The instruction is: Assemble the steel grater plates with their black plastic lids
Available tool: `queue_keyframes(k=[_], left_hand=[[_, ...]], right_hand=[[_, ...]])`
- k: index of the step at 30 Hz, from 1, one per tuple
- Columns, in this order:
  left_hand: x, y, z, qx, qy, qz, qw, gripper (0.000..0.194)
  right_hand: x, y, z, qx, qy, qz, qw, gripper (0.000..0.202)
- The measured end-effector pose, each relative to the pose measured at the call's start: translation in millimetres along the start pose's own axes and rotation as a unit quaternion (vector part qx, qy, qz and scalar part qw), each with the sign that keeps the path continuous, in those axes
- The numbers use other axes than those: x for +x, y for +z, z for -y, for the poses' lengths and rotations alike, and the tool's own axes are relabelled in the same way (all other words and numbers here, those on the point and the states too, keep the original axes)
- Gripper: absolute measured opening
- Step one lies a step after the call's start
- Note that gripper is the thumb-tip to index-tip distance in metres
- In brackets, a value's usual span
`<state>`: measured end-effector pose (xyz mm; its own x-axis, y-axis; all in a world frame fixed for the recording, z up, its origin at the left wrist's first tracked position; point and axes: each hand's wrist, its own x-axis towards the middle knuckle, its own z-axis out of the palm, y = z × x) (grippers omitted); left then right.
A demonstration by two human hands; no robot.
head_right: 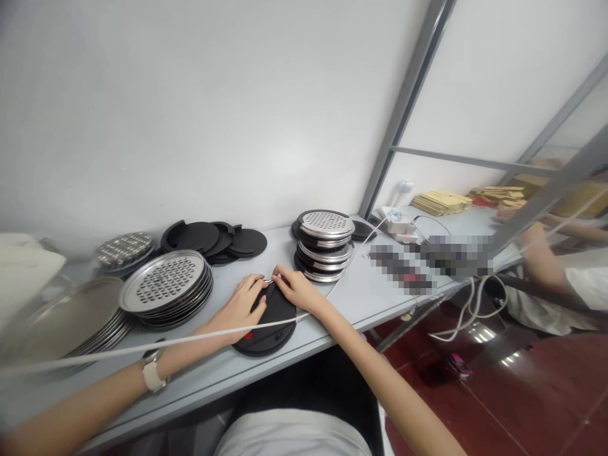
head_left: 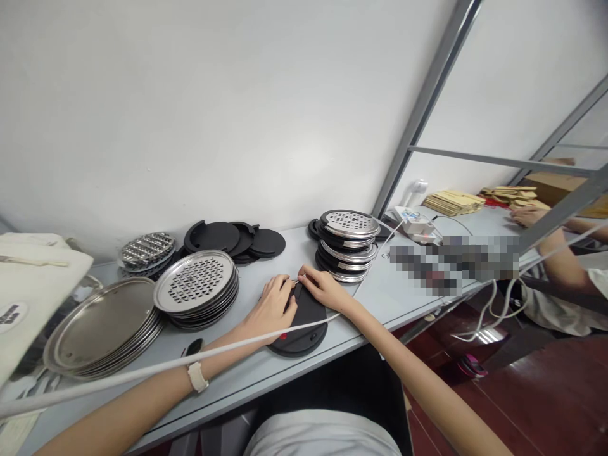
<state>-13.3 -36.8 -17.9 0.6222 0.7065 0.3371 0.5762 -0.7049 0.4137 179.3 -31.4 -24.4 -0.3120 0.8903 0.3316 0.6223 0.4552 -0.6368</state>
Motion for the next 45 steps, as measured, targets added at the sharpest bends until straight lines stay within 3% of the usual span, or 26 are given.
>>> queue_keyframes(k=[18,45], left_hand=[[0.8,-1.9,-0.2,-0.018,0.006,0.004,1.000,0.039],[1.5,-2.6,0.0,-0.015,0.019,0.015,1.000,0.038]], right_hand=[[-0.1,-0.7,2.8,-0.018,0.007,-0.009,1.000,0.022],[1.7,2.6,-1.1,-0.040,0.008,-0.007,0.999,0.021]])
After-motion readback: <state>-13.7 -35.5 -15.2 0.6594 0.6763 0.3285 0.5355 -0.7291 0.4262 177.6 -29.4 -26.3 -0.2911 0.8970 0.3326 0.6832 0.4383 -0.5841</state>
